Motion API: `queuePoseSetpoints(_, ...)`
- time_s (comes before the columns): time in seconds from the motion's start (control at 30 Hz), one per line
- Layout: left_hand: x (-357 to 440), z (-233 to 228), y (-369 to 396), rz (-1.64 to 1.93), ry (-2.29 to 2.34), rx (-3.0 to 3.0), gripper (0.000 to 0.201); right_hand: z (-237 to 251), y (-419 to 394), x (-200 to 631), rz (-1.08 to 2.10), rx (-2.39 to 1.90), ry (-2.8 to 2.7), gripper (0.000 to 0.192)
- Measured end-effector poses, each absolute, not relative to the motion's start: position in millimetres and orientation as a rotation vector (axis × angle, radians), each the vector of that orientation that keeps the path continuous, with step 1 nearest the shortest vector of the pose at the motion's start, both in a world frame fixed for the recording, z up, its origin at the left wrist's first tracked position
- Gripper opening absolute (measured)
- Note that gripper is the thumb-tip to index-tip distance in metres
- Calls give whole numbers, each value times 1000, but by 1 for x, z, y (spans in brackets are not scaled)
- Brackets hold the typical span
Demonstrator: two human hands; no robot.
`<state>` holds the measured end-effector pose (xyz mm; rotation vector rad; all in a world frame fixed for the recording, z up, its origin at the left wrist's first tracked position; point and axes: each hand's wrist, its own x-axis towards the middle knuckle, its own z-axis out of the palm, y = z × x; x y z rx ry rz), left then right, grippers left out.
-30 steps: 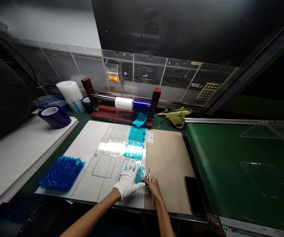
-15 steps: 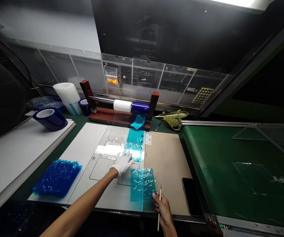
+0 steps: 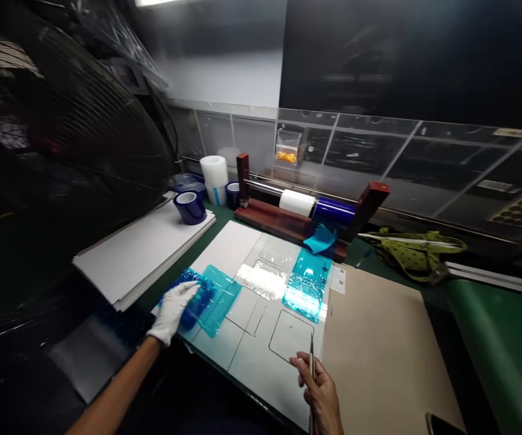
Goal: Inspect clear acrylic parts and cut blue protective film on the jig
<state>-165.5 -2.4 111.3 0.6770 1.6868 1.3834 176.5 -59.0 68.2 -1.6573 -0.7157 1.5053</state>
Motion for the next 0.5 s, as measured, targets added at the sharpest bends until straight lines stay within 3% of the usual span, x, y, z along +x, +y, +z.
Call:
queuePoseSetpoints(0.23, -257, 111, 0, 1342, 1945, 718, 28, 71, -37, 168, 1490, -1578, -758, 53)
queuePoseSetpoints(0.5, -264, 98, 4, 1210, 2253, 992, 40, 56, -20, 173, 1346, -1717, -980, 55)
